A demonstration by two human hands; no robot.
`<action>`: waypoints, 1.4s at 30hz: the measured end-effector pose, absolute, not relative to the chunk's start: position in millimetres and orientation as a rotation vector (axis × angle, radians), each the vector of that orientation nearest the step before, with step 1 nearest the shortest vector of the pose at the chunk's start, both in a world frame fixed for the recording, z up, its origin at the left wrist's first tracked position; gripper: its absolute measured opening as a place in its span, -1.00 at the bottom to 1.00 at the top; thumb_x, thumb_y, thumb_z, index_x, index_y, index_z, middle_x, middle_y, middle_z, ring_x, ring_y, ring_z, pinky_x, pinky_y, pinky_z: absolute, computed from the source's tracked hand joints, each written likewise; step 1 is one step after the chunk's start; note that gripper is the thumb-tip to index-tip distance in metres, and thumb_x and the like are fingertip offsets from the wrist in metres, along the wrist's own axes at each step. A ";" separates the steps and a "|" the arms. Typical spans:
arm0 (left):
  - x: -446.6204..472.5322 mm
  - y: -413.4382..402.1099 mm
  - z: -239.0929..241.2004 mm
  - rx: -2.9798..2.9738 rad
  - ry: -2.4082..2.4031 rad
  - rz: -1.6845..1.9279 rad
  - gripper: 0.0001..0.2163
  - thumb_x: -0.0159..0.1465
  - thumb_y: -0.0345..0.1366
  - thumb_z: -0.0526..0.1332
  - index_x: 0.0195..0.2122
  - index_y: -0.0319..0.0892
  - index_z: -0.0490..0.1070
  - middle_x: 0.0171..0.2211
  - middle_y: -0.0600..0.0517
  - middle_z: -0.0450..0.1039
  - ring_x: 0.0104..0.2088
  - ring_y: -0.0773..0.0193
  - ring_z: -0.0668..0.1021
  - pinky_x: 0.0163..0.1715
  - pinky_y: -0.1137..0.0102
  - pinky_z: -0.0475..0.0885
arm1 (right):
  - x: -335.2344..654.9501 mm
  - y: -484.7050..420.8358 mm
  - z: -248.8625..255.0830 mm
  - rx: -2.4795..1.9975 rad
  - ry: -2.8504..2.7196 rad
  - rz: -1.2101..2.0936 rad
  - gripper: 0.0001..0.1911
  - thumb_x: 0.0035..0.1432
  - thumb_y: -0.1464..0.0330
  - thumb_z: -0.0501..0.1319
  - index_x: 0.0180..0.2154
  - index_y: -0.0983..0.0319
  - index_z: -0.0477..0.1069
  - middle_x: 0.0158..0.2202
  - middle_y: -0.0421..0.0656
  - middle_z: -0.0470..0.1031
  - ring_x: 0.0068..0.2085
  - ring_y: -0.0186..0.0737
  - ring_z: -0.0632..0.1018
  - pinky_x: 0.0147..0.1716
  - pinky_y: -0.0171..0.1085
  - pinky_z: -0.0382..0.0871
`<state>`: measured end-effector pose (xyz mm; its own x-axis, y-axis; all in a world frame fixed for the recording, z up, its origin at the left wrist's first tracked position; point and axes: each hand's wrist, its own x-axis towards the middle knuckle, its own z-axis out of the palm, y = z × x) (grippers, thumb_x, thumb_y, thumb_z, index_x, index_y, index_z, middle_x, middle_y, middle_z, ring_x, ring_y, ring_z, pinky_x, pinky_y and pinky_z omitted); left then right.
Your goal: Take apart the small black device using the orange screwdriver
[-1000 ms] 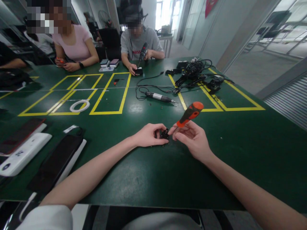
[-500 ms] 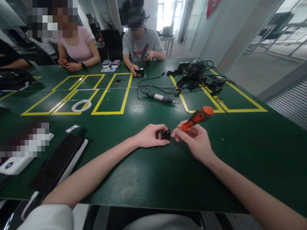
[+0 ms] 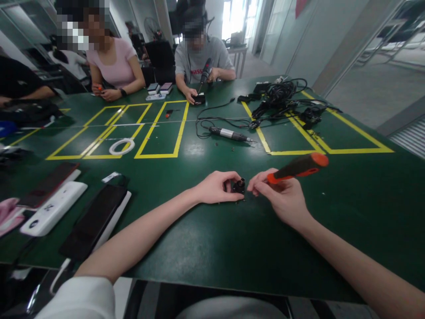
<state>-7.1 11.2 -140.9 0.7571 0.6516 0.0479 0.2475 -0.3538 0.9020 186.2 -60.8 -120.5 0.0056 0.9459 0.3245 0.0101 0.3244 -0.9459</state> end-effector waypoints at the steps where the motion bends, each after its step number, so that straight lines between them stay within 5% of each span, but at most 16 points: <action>1: -7.0 11.4 -140.9 1.932 0.691 0.493 -0.70 0.16 -0.15 0.43 -0.19 -0.20 0.47 -0.50 0.17 0.46 -0.50 0.42 0.49 -0.40 0.49 0.36 | 186.6 -60.6 -119.9 -0.979 -1.359 0.933 -0.78 0.10 0.25 0.47 -0.49 0.19 0.56 -0.47 -0.15 0.60 -0.47 -0.27 0.54 -0.46 -0.30 0.51; 9: -7.0 11.0 -143.1 1.959 0.669 0.534 -0.73 0.18 -0.18 0.41 -0.18 -0.20 0.48 -0.54 0.19 0.41 -0.52 0.43 0.46 -0.42 0.51 0.33 | 185.1 -64.6 -117.4 -1.029 -1.405 1.004 -0.71 0.17 0.12 0.42 -0.39 0.23 0.65 -0.54 -0.15 0.58 -0.56 -0.31 0.50 -0.57 -0.33 0.46; 18: -8.5 9.3 -140.5 1.930 0.695 0.502 -0.73 0.17 -0.18 0.41 -0.19 -0.20 0.47 -0.52 0.18 0.44 -0.52 0.42 0.47 -0.41 0.50 0.36 | 181.0 -65.2 -117.7 -0.959 -1.333 1.093 -0.57 0.19 -0.02 0.38 -0.38 0.22 0.53 -0.51 -0.17 0.55 -0.60 -0.33 0.48 -0.63 -0.32 0.43; 29: -10.3 8.9 -139.4 1.919 0.719 0.467 -0.70 0.17 -0.17 0.42 -0.15 -0.20 0.49 -0.54 0.18 0.45 -0.52 0.41 0.49 -0.42 0.50 0.38 | 188.4 -66.8 -122.8 -0.965 -1.525 0.541 -0.73 0.46 0.21 0.13 -0.27 0.17 0.48 -0.36 -0.14 0.58 -0.49 -0.29 0.54 -0.47 -0.28 0.48; 42: -10.6 6.9 -138.4 1.937 0.723 0.477 -0.71 0.18 -0.19 0.42 -0.14 -0.19 0.49 -0.56 0.19 0.43 -0.53 0.41 0.49 -0.42 0.51 0.37 | 192.2 -64.7 -119.3 -1.018 -1.824 0.324 -0.82 0.32 0.45 0.19 -0.27 0.14 0.56 -0.35 -0.12 0.67 -0.37 -0.14 0.65 -0.34 -0.20 0.56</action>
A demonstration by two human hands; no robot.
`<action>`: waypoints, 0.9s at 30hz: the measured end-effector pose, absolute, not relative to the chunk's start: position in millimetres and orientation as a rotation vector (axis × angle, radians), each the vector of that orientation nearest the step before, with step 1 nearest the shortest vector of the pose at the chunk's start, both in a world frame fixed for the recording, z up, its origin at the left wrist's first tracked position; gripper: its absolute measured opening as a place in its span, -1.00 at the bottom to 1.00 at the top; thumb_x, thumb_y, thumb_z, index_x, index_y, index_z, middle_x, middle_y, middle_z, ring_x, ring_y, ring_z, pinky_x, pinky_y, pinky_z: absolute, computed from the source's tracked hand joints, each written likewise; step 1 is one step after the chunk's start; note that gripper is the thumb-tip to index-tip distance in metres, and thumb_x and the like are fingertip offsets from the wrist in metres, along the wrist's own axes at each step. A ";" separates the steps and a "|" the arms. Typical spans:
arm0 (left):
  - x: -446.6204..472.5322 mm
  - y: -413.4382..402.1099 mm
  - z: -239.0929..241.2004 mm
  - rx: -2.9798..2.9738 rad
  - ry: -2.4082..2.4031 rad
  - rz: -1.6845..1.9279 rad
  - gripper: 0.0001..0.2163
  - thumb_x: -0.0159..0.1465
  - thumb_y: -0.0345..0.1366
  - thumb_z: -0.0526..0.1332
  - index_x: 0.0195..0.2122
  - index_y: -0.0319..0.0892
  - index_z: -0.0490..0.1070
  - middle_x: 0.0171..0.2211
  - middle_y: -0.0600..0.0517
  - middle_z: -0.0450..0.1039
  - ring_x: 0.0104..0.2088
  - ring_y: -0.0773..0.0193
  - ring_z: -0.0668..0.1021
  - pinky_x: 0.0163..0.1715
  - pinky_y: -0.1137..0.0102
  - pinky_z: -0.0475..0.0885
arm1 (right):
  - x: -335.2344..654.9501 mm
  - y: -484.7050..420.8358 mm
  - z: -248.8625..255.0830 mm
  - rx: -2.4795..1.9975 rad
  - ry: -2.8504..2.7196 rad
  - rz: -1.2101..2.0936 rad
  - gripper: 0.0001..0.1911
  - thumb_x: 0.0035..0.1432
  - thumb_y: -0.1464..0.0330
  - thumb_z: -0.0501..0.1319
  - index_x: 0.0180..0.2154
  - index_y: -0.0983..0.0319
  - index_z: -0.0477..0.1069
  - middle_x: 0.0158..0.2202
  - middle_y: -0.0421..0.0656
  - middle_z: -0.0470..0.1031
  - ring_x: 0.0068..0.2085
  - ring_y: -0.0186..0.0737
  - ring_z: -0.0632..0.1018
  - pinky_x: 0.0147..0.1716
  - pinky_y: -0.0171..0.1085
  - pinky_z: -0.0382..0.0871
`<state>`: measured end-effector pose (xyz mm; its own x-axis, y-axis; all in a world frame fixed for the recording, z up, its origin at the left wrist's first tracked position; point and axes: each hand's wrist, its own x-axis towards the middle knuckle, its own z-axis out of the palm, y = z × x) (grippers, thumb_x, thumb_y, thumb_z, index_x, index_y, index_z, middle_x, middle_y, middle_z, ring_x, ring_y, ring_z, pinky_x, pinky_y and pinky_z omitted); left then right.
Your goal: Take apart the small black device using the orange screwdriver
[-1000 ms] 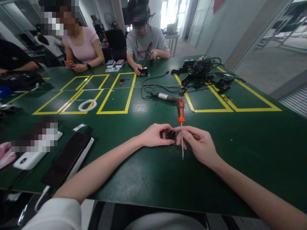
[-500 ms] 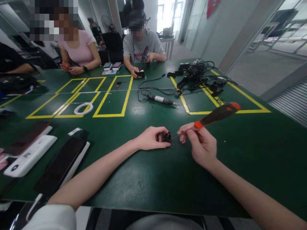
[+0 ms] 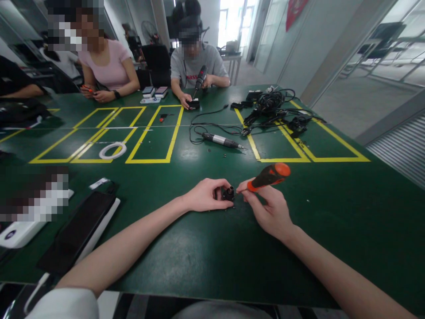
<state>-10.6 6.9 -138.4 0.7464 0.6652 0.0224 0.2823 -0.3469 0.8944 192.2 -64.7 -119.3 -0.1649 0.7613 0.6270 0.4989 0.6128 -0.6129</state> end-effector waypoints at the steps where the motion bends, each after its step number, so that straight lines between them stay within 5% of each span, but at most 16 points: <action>1: -10.7 6.9 -138.4 1.937 0.725 0.476 -0.71 0.18 -0.18 0.42 -0.15 -0.19 0.49 -0.57 0.20 0.43 -0.54 0.41 0.48 -0.42 0.51 0.37 | 192.1 -65.0 -119.9 -1.022 -1.827 0.316 -0.84 0.31 0.44 0.21 -0.28 0.14 0.56 -0.35 -0.11 0.67 -0.36 -0.12 0.65 -0.35 -0.19 0.56; 27: -12.2 6.5 -134.0 1.951 0.716 0.484 -0.74 0.19 -0.17 0.37 -0.17 -0.19 0.47 -0.54 0.18 0.42 -0.53 0.41 0.46 -0.45 0.51 0.36 | 171.7 -61.9 -118.3 -0.970 -1.578 0.476 -0.84 0.23 0.40 0.33 -0.43 0.14 0.57 -0.47 -0.19 0.65 -0.48 -0.23 0.60 -0.43 -0.25 0.54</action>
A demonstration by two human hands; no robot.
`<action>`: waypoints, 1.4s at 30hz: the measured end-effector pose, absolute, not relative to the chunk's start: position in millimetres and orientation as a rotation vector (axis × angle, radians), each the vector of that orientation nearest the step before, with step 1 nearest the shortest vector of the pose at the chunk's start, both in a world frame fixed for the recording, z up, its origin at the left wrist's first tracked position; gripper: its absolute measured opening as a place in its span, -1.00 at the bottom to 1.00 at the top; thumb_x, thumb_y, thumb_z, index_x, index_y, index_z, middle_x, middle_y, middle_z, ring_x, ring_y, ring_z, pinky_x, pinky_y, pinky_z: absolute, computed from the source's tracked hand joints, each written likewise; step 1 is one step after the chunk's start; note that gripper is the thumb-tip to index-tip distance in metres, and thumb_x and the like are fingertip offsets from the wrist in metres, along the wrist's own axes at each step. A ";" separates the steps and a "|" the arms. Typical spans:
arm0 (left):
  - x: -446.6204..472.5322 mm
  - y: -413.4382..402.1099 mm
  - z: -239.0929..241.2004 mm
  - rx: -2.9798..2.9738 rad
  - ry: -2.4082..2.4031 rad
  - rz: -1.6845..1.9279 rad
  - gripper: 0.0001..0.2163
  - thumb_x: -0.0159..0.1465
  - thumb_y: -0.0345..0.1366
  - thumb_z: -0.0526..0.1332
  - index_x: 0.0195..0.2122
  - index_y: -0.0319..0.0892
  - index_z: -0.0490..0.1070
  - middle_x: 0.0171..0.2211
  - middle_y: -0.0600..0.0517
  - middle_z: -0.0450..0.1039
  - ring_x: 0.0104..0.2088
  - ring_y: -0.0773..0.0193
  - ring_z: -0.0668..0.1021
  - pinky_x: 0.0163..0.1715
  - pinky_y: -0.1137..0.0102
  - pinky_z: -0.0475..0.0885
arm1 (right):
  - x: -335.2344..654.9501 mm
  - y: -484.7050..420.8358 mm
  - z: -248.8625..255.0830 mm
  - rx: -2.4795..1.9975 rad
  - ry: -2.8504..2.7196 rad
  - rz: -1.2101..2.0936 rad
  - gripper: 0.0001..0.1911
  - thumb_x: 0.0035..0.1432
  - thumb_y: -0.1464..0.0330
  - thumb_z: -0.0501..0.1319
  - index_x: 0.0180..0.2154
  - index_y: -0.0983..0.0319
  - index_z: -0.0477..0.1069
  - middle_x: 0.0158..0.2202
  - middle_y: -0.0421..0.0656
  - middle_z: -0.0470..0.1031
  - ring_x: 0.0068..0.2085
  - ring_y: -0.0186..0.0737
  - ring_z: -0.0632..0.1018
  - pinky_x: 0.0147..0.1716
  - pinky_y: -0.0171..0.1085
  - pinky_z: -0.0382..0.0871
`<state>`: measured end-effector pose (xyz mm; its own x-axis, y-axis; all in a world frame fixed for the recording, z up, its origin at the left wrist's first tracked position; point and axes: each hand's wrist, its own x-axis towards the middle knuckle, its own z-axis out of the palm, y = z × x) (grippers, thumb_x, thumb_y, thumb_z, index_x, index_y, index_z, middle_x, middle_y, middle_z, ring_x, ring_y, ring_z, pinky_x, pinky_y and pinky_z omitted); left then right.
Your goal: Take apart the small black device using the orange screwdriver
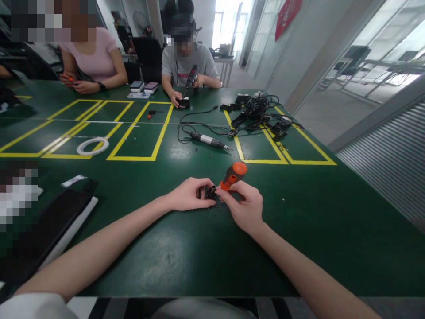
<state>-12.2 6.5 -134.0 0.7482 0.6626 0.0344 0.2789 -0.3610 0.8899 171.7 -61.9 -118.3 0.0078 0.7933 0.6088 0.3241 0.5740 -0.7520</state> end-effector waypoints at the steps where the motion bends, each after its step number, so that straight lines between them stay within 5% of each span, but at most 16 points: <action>1: -12.5 6.7 -134.5 1.956 0.712 0.487 -0.74 0.19 -0.16 0.38 -0.19 -0.19 0.47 -0.54 0.18 0.41 -0.53 0.41 0.46 -0.46 0.51 0.36 | 171.6 -61.6 -119.2 -0.955 -1.576 0.466 -0.84 0.22 0.42 0.34 -0.43 0.15 0.57 -0.46 -0.19 0.65 -0.48 -0.23 0.60 -0.43 -0.25 0.53; 8: -13.5 6.9 -138.5 1.975 0.709 0.519 -0.74 0.21 -0.17 0.37 -0.19 -0.22 0.48 -0.54 0.17 0.41 -0.54 0.42 0.45 -0.48 0.53 0.34 | 170.5 -59.8 -127.0 -0.946 -1.533 0.576 -0.82 0.19 0.42 0.37 -0.48 0.17 0.57 -0.51 -0.18 0.59 -0.49 -0.24 0.57 -0.45 -0.25 0.49; 14: -12.6 6.5 -137.9 1.966 0.722 0.500 -0.73 0.20 -0.17 0.39 -0.17 -0.22 0.49 -0.54 0.17 0.43 -0.55 0.42 0.47 -0.48 0.53 0.36 | 170.0 -53.9 -127.4 -0.936 -1.004 1.122 -0.66 0.09 0.07 0.47 -0.42 0.19 0.52 -0.47 -0.20 0.57 -0.44 -0.27 0.55 -0.36 -0.25 0.54; 18: -12.9 6.0 -136.4 1.970 0.737 0.475 -0.73 0.20 -0.19 0.39 -0.14 -0.20 0.51 -0.54 0.17 0.44 -0.54 0.41 0.47 -0.46 0.53 0.36 | 174.9 -47.3 -127.8 -0.836 -0.764 1.335 -0.59 0.00 0.04 0.52 -0.44 0.19 0.46 -0.47 -0.26 0.48 -0.43 -0.36 0.45 -0.37 -0.34 0.46; 23: -13.0 6.1 -135.2 1.973 0.729 0.475 -0.72 0.20 -0.19 0.40 -0.13 -0.20 0.53 -0.54 0.17 0.44 -0.54 0.42 0.46 -0.45 0.52 0.37 | 181.5 -49.6 -126.1 -0.925 -0.969 1.029 -0.66 0.11 0.11 0.48 -0.40 0.19 0.46 -0.48 -0.26 0.49 -0.53 -0.37 0.42 -0.51 -0.34 0.37; 27: -13.0 6.1 -135.7 1.980 0.727 0.477 -0.72 0.20 -0.20 0.40 -0.12 -0.20 0.53 -0.52 0.17 0.46 -0.54 0.43 0.47 -0.45 0.53 0.37 | 186.8 -59.2 -121.5 -0.955 -1.387 0.639 -0.89 0.34 0.35 0.25 -0.30 0.17 0.47 -0.47 -0.25 0.49 -0.46 -0.29 0.52 -0.40 -0.29 0.43; 34: -13.0 7.1 -139.9 1.991 0.735 0.480 -0.71 0.20 -0.17 0.40 -0.13 -0.21 0.52 -0.49 0.13 0.51 -0.51 0.40 0.51 -0.44 0.52 0.38 | 197.3 -65.1 -123.7 -0.850 -1.695 0.313 -0.78 0.39 0.49 0.08 -0.32 0.16 0.36 -0.47 -0.26 0.39 -0.47 -0.31 0.46 -0.44 -0.32 0.33; 42: -11.7 5.9 -138.1 1.966 0.734 0.493 -0.73 0.19 -0.19 0.39 -0.14 -0.20 0.50 -0.54 0.17 0.46 -0.54 0.41 0.49 -0.44 0.51 0.39 | 191.3 -59.5 -125.3 -0.931 -1.845 0.125 -0.79 0.35 0.50 0.12 -0.31 0.19 0.46 -0.48 -0.19 0.53 -0.48 -0.25 0.54 -0.43 -0.30 0.41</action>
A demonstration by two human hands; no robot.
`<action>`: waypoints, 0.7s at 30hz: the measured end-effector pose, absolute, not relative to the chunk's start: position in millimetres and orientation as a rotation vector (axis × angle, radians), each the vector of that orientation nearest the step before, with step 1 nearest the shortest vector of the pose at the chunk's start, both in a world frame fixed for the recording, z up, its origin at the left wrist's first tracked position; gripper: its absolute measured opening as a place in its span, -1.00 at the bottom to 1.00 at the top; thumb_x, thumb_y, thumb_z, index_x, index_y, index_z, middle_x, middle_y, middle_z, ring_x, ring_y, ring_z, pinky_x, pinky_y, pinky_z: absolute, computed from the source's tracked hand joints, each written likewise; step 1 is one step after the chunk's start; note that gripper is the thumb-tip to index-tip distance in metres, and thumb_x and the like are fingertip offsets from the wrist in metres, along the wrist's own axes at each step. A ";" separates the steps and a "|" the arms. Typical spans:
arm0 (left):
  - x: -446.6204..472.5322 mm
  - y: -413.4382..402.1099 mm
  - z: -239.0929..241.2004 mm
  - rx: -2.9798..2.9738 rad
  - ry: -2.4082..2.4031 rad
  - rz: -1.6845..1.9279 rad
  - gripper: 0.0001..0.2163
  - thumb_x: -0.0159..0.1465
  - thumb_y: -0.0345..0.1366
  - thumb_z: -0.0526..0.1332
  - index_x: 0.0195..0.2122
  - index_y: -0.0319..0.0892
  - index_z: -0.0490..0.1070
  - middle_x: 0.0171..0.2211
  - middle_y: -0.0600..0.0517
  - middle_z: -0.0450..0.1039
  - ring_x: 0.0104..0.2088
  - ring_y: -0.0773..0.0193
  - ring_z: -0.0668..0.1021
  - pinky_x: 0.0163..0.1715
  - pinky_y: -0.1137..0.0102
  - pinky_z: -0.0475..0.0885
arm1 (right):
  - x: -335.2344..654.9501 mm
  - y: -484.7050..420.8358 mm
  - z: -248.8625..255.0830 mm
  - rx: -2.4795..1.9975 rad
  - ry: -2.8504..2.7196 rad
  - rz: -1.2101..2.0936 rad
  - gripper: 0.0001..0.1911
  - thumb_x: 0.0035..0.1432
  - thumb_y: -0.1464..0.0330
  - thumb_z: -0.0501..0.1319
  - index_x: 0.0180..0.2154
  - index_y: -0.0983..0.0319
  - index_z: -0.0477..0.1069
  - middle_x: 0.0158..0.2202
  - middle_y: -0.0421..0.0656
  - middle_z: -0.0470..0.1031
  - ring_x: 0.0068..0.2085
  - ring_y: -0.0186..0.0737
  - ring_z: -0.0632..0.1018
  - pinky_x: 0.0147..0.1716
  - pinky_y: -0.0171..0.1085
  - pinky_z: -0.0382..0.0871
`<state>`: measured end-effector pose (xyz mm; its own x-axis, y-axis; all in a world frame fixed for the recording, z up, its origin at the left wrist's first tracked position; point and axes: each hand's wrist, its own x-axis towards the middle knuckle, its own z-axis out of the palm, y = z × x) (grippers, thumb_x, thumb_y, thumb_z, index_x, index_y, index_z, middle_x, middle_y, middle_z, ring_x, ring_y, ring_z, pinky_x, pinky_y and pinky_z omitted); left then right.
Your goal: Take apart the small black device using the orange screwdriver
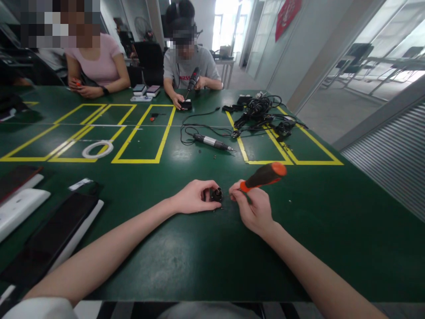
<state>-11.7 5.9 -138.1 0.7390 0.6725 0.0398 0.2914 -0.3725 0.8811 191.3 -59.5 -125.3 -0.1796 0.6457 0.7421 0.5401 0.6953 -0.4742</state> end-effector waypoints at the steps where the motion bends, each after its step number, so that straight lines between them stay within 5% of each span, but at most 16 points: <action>1: -11.6 5.8 -137.9 1.964 0.736 0.497 -0.73 0.19 -0.19 0.39 -0.15 -0.20 0.49 -0.54 0.17 0.46 -0.54 0.41 0.49 -0.44 0.51 0.39 | 189.8 -58.8 -125.9 -0.938 -1.867 0.115 -0.79 0.36 0.50 0.11 -0.31 0.19 0.47 -0.48 -0.19 0.53 -0.48 -0.24 0.55 -0.43 -0.30 0.41; 14: -10.9 6.8 -140.5 1.967 0.714 0.503 -0.76 0.20 -0.18 0.37 -0.19 -0.19 0.48 -0.53 0.18 0.42 -0.52 0.41 0.47 -0.44 0.51 0.36 | 174.7 -56.4 -120.6 -0.955 -1.859 0.013 -0.73 0.37 0.38 0.23 -0.43 0.18 0.34 -0.57 -0.25 0.44 -0.57 -0.33 0.44 -0.57 -0.35 0.27; 21: -10.1 5.2 -136.7 1.955 0.735 0.490 -0.77 0.19 -0.20 0.37 -0.20 -0.18 0.46 -0.56 0.20 0.39 -0.54 0.42 0.46 -0.48 0.52 0.34 | 176.6 -57.3 -118.4 -1.036 -1.742 0.274 -0.69 0.31 0.34 0.30 -0.50 0.19 0.38 -0.62 -0.28 0.42 -0.61 -0.35 0.39 -0.58 -0.35 0.27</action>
<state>-10.1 5.2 -136.7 0.7383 0.6736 0.0335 0.2900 -0.3619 0.8860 176.6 -57.3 -118.4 -0.0828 0.7478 0.6588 0.5093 0.6000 -0.6170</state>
